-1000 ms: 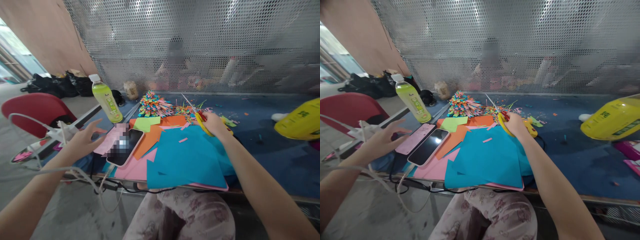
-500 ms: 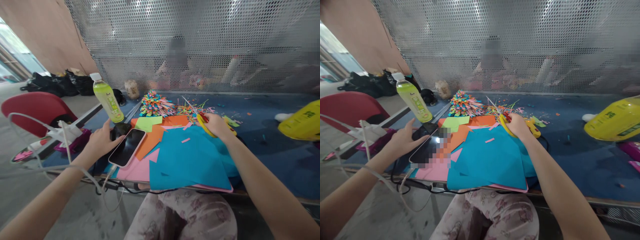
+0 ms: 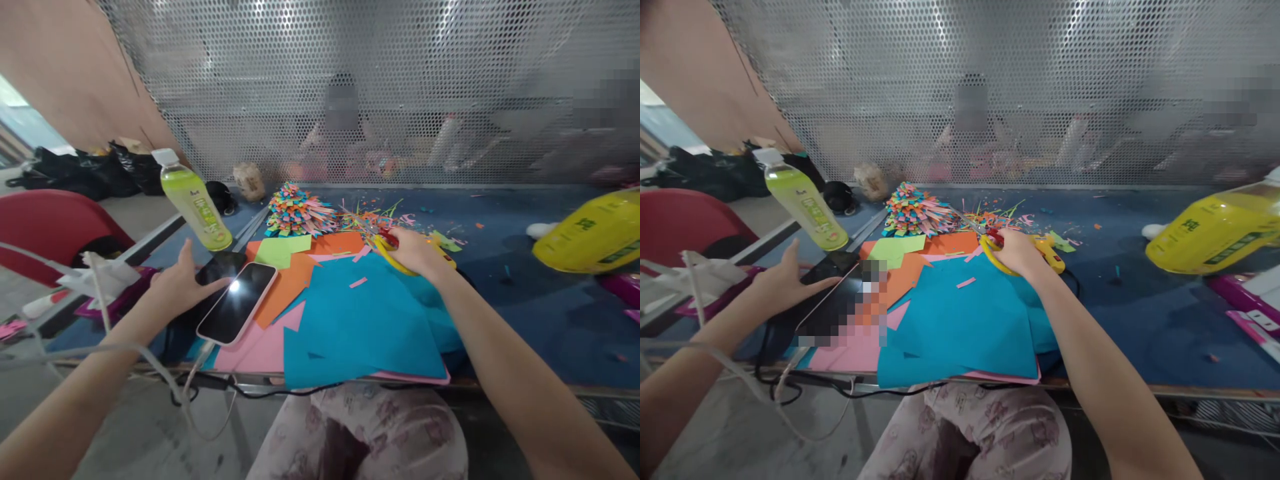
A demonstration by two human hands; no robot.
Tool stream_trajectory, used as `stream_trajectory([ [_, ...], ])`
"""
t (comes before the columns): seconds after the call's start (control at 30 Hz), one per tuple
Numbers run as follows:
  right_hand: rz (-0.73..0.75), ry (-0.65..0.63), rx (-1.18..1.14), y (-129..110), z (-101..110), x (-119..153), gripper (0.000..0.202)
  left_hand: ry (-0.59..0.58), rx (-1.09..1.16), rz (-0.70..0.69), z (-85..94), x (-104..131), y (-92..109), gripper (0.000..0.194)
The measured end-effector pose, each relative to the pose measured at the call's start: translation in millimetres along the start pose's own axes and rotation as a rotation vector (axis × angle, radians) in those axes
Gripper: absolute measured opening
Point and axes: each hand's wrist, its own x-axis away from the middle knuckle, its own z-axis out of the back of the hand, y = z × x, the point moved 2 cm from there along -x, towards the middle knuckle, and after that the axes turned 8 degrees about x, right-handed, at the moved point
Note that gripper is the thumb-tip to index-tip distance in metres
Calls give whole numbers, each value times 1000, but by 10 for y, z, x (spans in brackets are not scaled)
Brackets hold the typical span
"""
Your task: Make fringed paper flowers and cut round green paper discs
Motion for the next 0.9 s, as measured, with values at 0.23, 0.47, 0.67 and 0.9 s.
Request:
stream_trajectory([
  [0.23,174,-109,-44,-130,-132,52,24,297,98,-172,178,601,-240,40],
  [0.47,167,-139,-52,-93,-278,12,33,295,94,-242,44,976,-726,28],
  [0.67,163,-143,-30,-106,-272,17,35,224,93,-308,33,940,-455,49],
  [0.9,169,-139,-54,-152,-221,48,32,146,131,-308,30,602,-349,58],
])
